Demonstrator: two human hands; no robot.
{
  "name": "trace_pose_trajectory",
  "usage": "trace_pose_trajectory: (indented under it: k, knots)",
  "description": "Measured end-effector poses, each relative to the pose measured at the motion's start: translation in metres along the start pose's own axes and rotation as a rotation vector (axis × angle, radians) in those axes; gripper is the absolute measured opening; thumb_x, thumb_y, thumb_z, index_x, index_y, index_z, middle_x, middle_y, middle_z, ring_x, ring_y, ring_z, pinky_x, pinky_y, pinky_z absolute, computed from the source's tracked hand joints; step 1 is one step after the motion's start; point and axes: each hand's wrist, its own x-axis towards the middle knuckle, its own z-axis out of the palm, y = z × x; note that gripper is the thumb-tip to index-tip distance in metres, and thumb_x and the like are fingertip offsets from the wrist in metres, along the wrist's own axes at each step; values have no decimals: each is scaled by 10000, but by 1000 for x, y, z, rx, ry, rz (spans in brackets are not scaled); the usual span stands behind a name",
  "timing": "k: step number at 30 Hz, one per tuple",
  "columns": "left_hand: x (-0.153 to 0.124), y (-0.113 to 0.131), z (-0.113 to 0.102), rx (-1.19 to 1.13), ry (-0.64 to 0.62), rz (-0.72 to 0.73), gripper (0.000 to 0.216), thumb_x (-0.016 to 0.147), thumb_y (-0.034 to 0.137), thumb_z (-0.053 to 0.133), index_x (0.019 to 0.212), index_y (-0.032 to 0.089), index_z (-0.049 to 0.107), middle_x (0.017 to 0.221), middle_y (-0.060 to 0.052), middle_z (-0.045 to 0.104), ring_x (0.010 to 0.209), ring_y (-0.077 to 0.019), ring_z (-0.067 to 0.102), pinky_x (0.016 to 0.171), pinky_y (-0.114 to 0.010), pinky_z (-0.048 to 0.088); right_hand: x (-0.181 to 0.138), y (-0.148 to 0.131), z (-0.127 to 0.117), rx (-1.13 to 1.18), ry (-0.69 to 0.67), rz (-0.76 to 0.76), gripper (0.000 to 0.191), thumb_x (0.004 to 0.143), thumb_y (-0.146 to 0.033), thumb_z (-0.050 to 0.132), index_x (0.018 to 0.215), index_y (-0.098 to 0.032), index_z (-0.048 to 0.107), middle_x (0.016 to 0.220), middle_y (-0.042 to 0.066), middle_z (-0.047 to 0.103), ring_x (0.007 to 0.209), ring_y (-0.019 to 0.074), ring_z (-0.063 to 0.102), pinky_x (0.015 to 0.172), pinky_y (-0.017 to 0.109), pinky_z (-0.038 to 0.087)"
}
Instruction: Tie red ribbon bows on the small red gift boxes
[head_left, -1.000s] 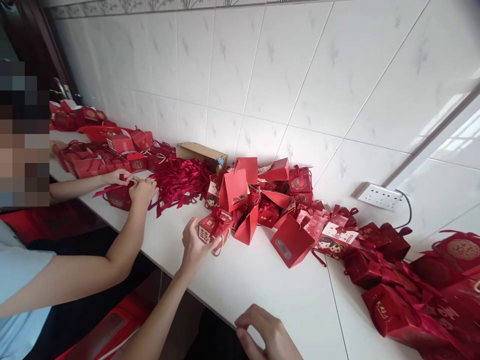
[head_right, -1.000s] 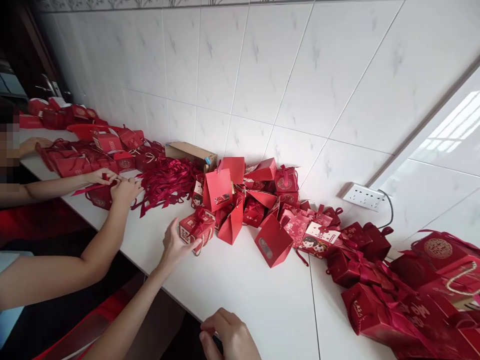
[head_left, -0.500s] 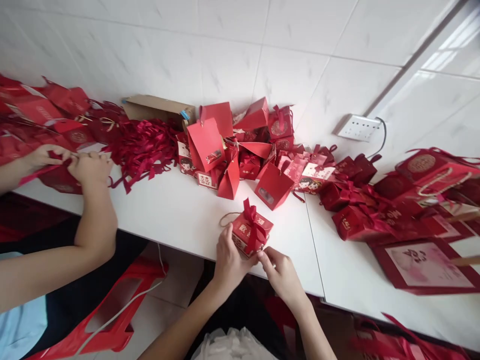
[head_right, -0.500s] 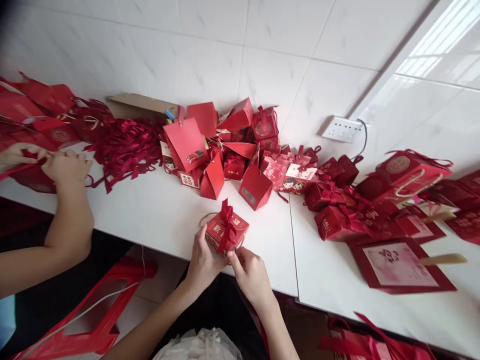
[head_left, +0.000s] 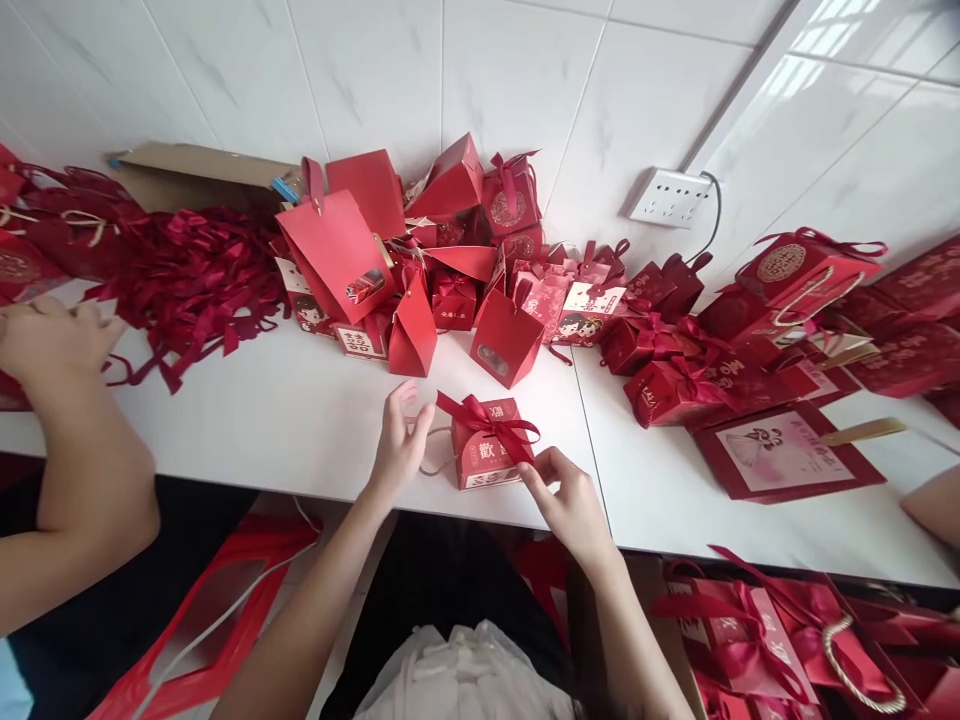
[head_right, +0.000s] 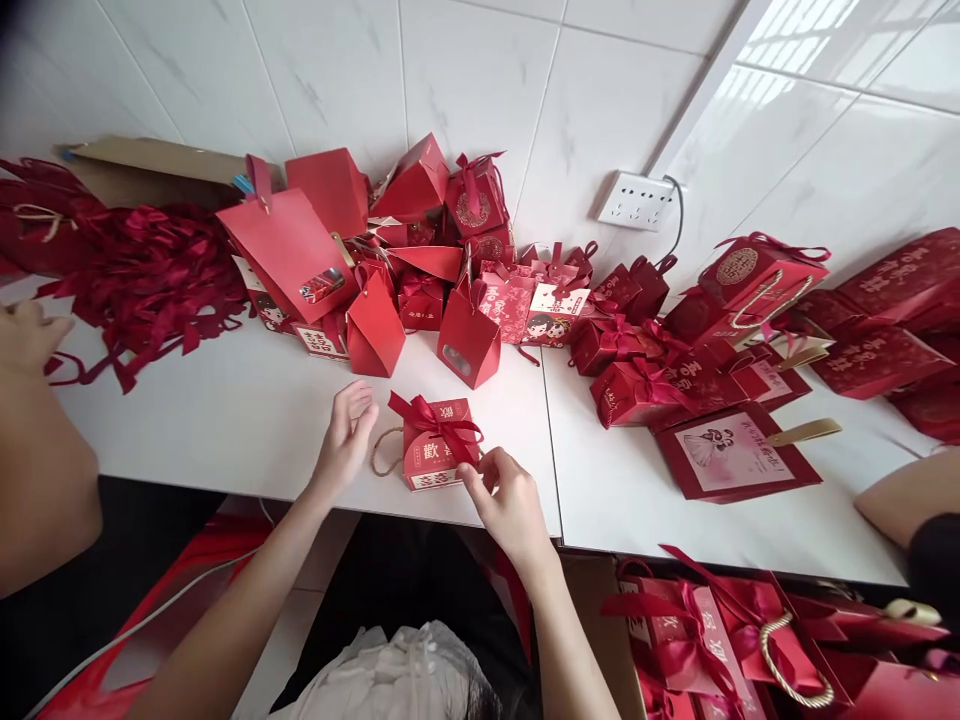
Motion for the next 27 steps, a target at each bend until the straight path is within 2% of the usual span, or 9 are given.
trace_pose_trajectory:
  k: [2, 5, 9, 13, 17, 20, 22, 24, 27]
  knots:
    - [16, 1, 1, -80, -126, -154, 385, 796, 450, 561, 1085, 197, 537, 1051, -88, 607, 1018, -235, 579, 832, -352, 477, 4, -2, 3, 25, -12, -25, 364, 890, -504, 458, 681, -206, 475, 656, 5, 563, 625, 145, 516, 595, 248, 412]
    - [24, 1, 1, -204, -251, -248, 362, 752, 527, 599, 838, 176, 591, 808, -43, 628, 819, -208, 614, 774, -328, 485, 7, -2, 3, 92, -47, -31, 352, 910, -473, 437, 695, -202, 499, 690, 19, 592, 670, 155, 542, 610, 250, 418]
    - [22, 6, 3, -319, -264, -298, 415, 745, 582, 578, 761, 167, 572, 770, -33, 616, 766, -185, 608, 701, -284, 489, 7, 1, 2, 167, -66, 0, 355, 910, -477, 437, 709, -196, 517, 720, 32, 607, 713, 163, 554, 576, 240, 406]
    - [26, 14, 14, -435, -258, -361, 386, 675, 524, 684, 701, 153, 580, 698, -9, 593, 651, -139, 573, 600, -241, 465, 7, 0, 4, 210, -80, 7, 365, 899, -491, 451, 703, -193, 527, 698, 26, 590, 689, 156, 540, 539, 230, 394]
    - [40, 6, 8, -464, -45, -337, 391, 575, 464, 764, 690, 150, 562, 671, 20, 565, 604, -93, 538, 611, -223, 464, 6, 13, -10, 262, -27, 26, 350, 864, -469, 508, 654, -191, 534, 630, 9, 555, 633, 144, 520, 540, 235, 396]
    - [54, -5, -20, -487, 254, -320, 406, 577, 471, 735, 697, 176, 484, 618, 73, 474, 531, -45, 464, 573, -183, 428, 1, 43, -37, 484, 272, 144, 358, 784, -456, 583, 560, -192, 493, 531, -20, 490, 538, 119, 481, 542, 247, 414]
    - [60, -8, -40, -500, 384, -310, 399, 578, 427, 738, 670, 183, 436, 590, 85, 433, 503, -34, 430, 552, -172, 411, -3, 62, -56, 718, 459, 223, 364, 700, -424, 663, 518, -198, 444, 476, -53, 411, 487, 106, 470, 532, 251, 439]
    - [63, -4, -54, -524, 432, -286, 379, 582, 375, 746, 646, 185, 425, 564, 83, 425, 502, -42, 435, 564, -185, 427, -5, 69, -70, 857, 469, 243, 343, 662, -368, 709, 513, -194, 454, 485, -57, 413, 500, 107, 500, 568, 264, 481]
    - [64, 18, -57, -595, 400, -194, 355, 599, 350, 750, 631, 188, 436, 552, 69, 447, 514, -60, 458, 575, -207, 450, 5, 48, -79, 931, 385, 122, 258, 686, -359, 711, 574, -197, 543, 591, -26, 528, 621, 137, 581, 666, 308, 535]
